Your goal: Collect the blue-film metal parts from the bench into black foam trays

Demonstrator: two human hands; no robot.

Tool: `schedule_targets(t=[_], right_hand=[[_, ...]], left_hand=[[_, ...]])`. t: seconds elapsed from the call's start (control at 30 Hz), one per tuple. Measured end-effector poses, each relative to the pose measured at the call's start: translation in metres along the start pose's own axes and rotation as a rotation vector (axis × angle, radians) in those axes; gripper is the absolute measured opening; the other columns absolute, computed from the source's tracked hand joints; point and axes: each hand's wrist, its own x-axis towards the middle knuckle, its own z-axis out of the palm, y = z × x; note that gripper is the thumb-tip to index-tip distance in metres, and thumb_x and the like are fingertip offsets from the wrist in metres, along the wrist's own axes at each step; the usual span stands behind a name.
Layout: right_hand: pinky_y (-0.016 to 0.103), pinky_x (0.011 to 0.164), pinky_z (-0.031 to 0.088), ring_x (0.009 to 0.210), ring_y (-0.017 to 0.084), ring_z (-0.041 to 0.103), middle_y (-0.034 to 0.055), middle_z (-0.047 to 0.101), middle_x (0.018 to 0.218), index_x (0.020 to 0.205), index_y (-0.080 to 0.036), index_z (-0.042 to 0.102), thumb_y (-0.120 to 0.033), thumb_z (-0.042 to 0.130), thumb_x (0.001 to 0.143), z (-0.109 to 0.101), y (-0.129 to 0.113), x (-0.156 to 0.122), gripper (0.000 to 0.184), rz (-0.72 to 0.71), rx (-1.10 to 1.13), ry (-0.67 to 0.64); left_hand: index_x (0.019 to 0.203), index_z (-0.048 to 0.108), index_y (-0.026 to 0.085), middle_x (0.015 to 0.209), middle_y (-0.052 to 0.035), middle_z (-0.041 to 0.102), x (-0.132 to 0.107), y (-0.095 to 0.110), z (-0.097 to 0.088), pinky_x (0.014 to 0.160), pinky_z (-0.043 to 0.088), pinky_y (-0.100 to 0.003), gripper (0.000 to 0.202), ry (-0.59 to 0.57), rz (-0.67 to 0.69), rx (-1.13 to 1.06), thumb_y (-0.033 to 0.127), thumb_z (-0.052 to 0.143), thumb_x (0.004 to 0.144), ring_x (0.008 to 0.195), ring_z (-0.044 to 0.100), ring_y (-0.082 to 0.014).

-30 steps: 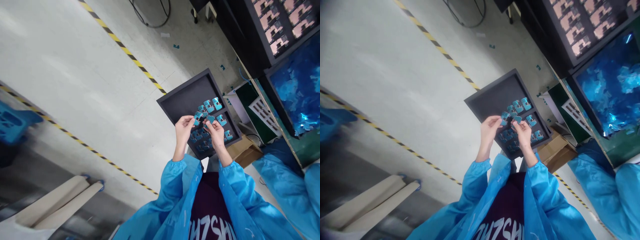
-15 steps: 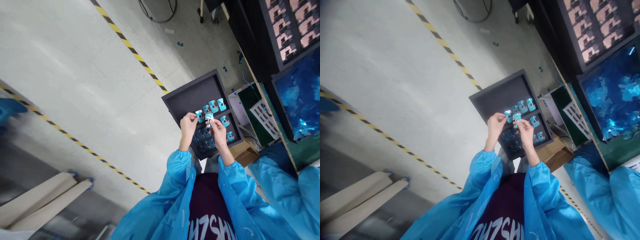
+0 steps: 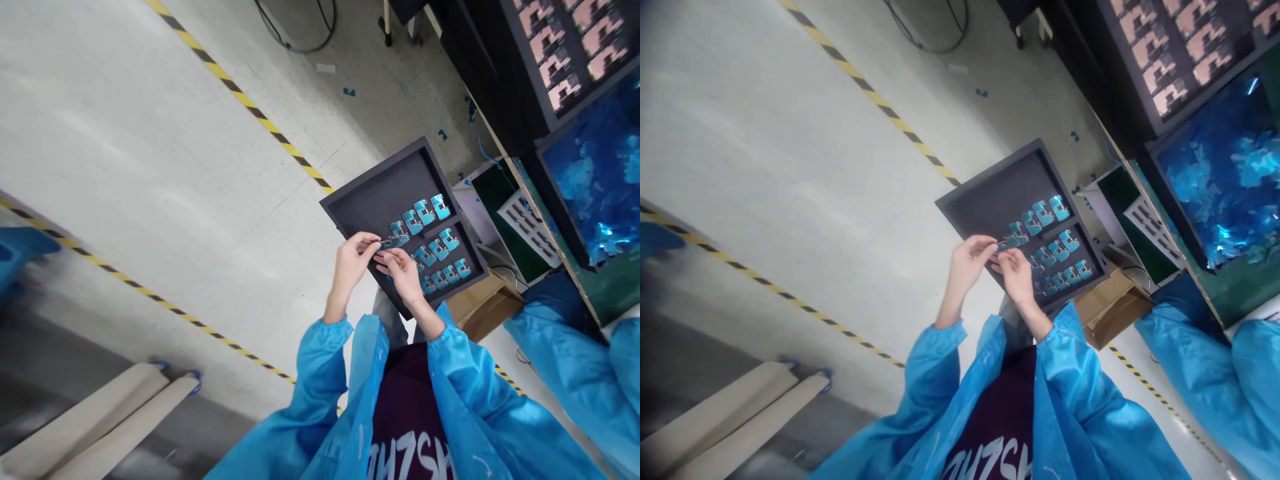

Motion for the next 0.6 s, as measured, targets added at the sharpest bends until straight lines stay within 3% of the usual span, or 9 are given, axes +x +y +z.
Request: schedule_targets(t=[0.13,0.27,0.47,0.6], right_hand=[[0.05,0.103,0.068,0.113,0.03,0.082,0.0079,0.082,0.12,0.114,-0.028,0.076,-0.064,0.087,0.081,-0.026,-0.007,-0.02,0.05,0.024,-0.098,-0.015],[0.05,0.1,0.068,0.111,0.031,0.082,0.0094,0.085,0.117,0.112,-0.029,0.078,-0.073,0.083,0.083,-0.08,-0.02,-0.052,0.053,0.009,-0.188,0.042],[0.047,0.098,0.067,0.109,0.029,0.082,0.0155,0.085,0.117,0.112,-0.022,0.078,-0.076,0.08,0.084,-0.174,-0.031,-0.1,0.062,-0.089,-0.181,0.318],[0.047,0.092,0.068,0.107,0.031,0.083,0.0162,0.085,0.116,0.11,-0.022,0.078,-0.068,0.074,0.091,-0.221,-0.042,-0.12,0.05,-0.2,-0.218,0.425]], left_hand=[[0.101,0.082,0.021,0.106,-0.0067,0.079,0.037,0.012,-0.027,0.096,0.061,-0.037,0.015,-0.182,0.052,0.292,0.02,0.07,0.092,0.092,0.075,-0.0212],[0.105,0.083,0.02,0.104,-0.0055,0.079,0.057,0.021,-0.018,0.1,0.059,-0.038,0.018,-0.279,0.013,0.479,0.015,0.071,0.092,0.091,0.074,-0.0209],[0.103,0.075,0.02,0.107,-0.0091,0.082,0.049,0.015,0.007,0.104,0.059,-0.042,0.019,-0.149,0.041,0.628,0.033,0.066,0.093,0.101,0.078,-0.0255],[0.088,0.07,0.029,0.097,-0.0104,0.074,0.031,0.023,0.016,0.104,0.059,-0.056,0.024,-0.015,0.149,0.728,0.049,0.055,0.085,0.107,0.072,-0.0374]])
